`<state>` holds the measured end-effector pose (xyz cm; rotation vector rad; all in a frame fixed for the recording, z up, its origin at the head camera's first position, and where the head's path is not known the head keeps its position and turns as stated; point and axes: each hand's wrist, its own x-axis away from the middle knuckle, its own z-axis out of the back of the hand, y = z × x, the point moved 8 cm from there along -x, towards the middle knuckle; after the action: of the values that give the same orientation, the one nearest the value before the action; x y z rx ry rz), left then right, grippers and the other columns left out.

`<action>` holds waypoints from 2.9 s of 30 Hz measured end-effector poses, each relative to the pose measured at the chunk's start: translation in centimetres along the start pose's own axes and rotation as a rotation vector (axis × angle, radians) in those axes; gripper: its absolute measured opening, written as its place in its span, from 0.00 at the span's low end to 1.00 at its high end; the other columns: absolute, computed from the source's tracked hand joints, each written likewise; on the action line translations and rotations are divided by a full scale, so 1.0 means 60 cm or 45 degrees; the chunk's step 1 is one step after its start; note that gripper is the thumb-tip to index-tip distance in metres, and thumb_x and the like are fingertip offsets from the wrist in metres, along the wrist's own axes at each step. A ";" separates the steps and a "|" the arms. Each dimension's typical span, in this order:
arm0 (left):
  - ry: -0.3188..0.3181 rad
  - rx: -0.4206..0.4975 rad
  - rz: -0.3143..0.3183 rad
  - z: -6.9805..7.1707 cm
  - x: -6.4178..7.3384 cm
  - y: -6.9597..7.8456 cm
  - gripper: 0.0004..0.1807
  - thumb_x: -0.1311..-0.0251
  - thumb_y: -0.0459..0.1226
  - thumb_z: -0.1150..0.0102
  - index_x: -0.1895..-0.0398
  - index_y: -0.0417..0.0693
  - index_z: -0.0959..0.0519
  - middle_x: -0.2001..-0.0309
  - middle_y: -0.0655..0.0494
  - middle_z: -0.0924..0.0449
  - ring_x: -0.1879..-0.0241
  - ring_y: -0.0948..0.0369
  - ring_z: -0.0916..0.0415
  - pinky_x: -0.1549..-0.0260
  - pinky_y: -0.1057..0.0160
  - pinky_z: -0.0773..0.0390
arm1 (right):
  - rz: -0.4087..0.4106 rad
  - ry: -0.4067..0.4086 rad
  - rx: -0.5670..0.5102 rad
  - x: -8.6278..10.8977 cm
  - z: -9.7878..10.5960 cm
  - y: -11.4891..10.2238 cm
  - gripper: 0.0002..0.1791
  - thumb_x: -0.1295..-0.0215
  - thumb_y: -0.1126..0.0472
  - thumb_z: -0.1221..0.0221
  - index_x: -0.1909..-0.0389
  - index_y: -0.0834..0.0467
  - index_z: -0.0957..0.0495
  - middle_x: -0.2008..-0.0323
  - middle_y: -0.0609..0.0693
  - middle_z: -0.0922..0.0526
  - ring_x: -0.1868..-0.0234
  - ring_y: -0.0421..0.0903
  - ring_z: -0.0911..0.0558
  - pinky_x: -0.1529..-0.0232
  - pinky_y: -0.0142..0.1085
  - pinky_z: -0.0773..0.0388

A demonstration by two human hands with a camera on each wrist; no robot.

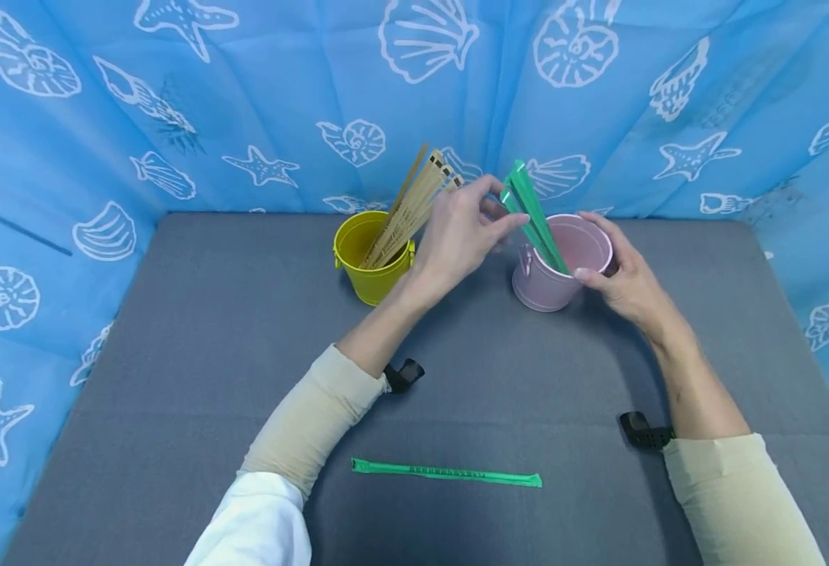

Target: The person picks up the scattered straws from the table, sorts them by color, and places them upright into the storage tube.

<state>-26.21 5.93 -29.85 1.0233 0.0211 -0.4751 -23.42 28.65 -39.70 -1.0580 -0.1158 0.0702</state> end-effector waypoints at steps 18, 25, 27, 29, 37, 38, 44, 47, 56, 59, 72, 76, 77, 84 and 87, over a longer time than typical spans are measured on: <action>-0.207 -0.076 -0.159 0.008 0.073 0.003 0.15 0.36 0.41 0.34 0.49 0.48 0.19 0.61 0.62 0.14 0.64 0.71 0.21 0.62 0.71 0.22 | 0.062 -0.123 0.050 0.000 0.000 -0.012 0.45 0.32 0.63 0.38 0.22 0.36 0.51 0.28 0.57 0.42 0.35 0.50 0.36 0.45 0.25 0.37; -0.192 -0.211 -0.381 0.019 0.119 0.026 0.12 0.36 0.40 0.34 0.52 0.48 0.18 0.63 0.63 0.16 0.67 0.73 0.23 0.65 0.71 0.22 | 0.095 -0.100 0.035 0.003 0.005 -0.016 0.45 0.32 0.64 0.39 0.22 0.37 0.51 0.27 0.56 0.43 0.34 0.49 0.38 0.40 0.31 0.41; -0.234 -0.230 -0.362 0.020 0.132 0.025 0.12 0.36 0.41 0.34 0.51 0.48 0.18 0.62 0.63 0.16 0.66 0.73 0.22 0.64 0.72 0.22 | 0.112 -0.107 0.032 0.003 0.005 -0.017 0.45 0.31 0.65 0.39 0.22 0.38 0.51 0.27 0.56 0.44 0.34 0.48 0.37 0.40 0.28 0.41; -0.278 -0.242 -0.325 0.021 0.145 0.020 0.14 0.37 0.41 0.33 0.50 0.49 0.18 0.60 0.63 0.15 0.66 0.72 0.22 0.63 0.71 0.22 | 0.137 -0.114 0.017 0.003 0.003 -0.018 0.44 0.31 0.66 0.40 0.21 0.39 0.51 0.27 0.57 0.44 0.35 0.45 0.36 0.42 0.24 0.39; -0.370 -0.255 -0.272 0.028 0.185 0.001 0.20 0.41 0.42 0.29 0.46 0.51 0.19 0.56 0.63 0.16 0.62 0.70 0.21 0.61 0.72 0.22 | 0.184 -0.090 -0.069 -0.003 0.000 -0.014 0.43 0.32 0.70 0.41 0.22 0.43 0.48 0.29 0.59 0.40 0.37 0.41 0.34 0.46 0.22 0.34; -0.378 -0.261 -0.269 0.029 0.190 0.000 0.21 0.41 0.42 0.29 0.46 0.51 0.19 0.56 0.63 0.16 0.62 0.70 0.21 0.60 0.71 0.22 | 0.179 -0.083 -0.078 -0.004 0.001 -0.013 0.43 0.33 0.71 0.41 0.22 0.44 0.47 0.30 0.58 0.40 0.37 0.42 0.33 0.46 0.22 0.34; -0.396 -0.281 -0.249 0.038 0.217 -0.012 0.22 0.43 0.43 0.27 0.45 0.53 0.19 0.55 0.65 0.16 0.59 0.68 0.20 0.58 0.68 0.21 | 0.214 -0.062 -0.119 -0.004 0.002 -0.017 0.43 0.35 0.73 0.41 0.24 0.47 0.45 0.32 0.56 0.37 0.38 0.41 0.33 0.46 0.23 0.33; -0.399 -0.281 -0.241 0.038 0.231 -0.019 0.23 0.44 0.43 0.27 0.45 0.54 0.19 0.55 0.66 0.17 0.58 0.67 0.20 0.57 0.67 0.21 | 0.215 -0.060 -0.129 -0.002 0.003 -0.015 0.43 0.34 0.74 0.41 0.23 0.47 0.46 0.32 0.56 0.38 0.39 0.41 0.33 0.46 0.23 0.34; -0.402 -0.234 -0.201 0.040 0.283 -0.042 0.23 0.44 0.43 0.27 0.44 0.55 0.19 0.50 0.64 0.19 0.54 0.69 0.23 0.54 0.63 0.20 | 0.231 -0.060 -0.119 -0.004 0.001 -0.013 0.43 0.34 0.73 0.41 0.23 0.47 0.47 0.31 0.57 0.39 0.38 0.42 0.34 0.46 0.24 0.34; -0.422 -0.232 -0.201 0.039 0.299 -0.045 0.23 0.45 0.45 0.27 0.45 0.56 0.19 0.50 0.65 0.19 0.53 0.69 0.23 0.54 0.64 0.22 | 0.214 -0.060 -0.092 -0.003 0.001 -0.011 0.43 0.34 0.72 0.40 0.23 0.46 0.47 0.31 0.58 0.40 0.37 0.42 0.34 0.46 0.24 0.34; -0.488 -0.286 -0.088 0.039 0.361 -0.069 0.24 0.47 0.49 0.25 0.47 0.59 0.18 0.49 0.71 0.21 0.48 0.69 0.25 0.50 0.63 0.23 | 0.144 -0.046 -0.044 -0.005 0.002 -0.004 0.43 0.34 0.69 0.39 0.24 0.44 0.49 0.30 0.55 0.42 0.36 0.45 0.36 0.44 0.28 0.34; -0.520 -0.275 -0.008 0.040 0.384 -0.082 0.24 0.47 0.47 0.25 0.46 0.58 0.18 0.49 0.68 0.21 0.49 0.68 0.23 0.50 0.63 0.22 | 0.149 -0.031 -0.080 -0.004 0.003 -0.005 0.43 0.34 0.69 0.39 0.24 0.45 0.48 0.29 0.55 0.42 0.36 0.44 0.36 0.44 0.25 0.35; -0.516 -0.269 0.008 0.042 0.390 -0.085 0.24 0.47 0.46 0.25 0.46 0.57 0.18 0.50 0.67 0.20 0.50 0.68 0.23 0.50 0.63 0.22 | 0.154 -0.027 -0.090 -0.004 0.003 -0.005 0.43 0.34 0.70 0.39 0.24 0.45 0.48 0.30 0.55 0.42 0.36 0.44 0.35 0.44 0.24 0.35; -0.512 -0.216 0.061 0.044 0.420 -0.101 0.24 0.50 0.44 0.23 0.48 0.57 0.18 0.51 0.67 0.20 0.52 0.68 0.22 0.53 0.64 0.21 | 0.144 -0.026 -0.101 0.001 0.002 -0.007 0.43 0.34 0.70 0.40 0.24 0.44 0.48 0.30 0.55 0.43 0.36 0.46 0.36 0.42 0.27 0.36; -0.566 -0.194 0.100 0.037 0.430 -0.109 0.23 0.50 0.43 0.23 0.50 0.57 0.18 0.53 0.67 0.19 0.54 0.68 0.22 0.54 0.64 0.21 | 0.132 -0.035 -0.098 0.001 0.001 -0.006 0.43 0.33 0.69 0.40 0.24 0.42 0.48 0.30 0.54 0.43 0.35 0.46 0.37 0.40 0.29 0.36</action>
<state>-6.03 -8.27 -40.06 0.7499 -0.3726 -0.6106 -23.39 28.51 -39.37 -1.1397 -0.0890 0.1748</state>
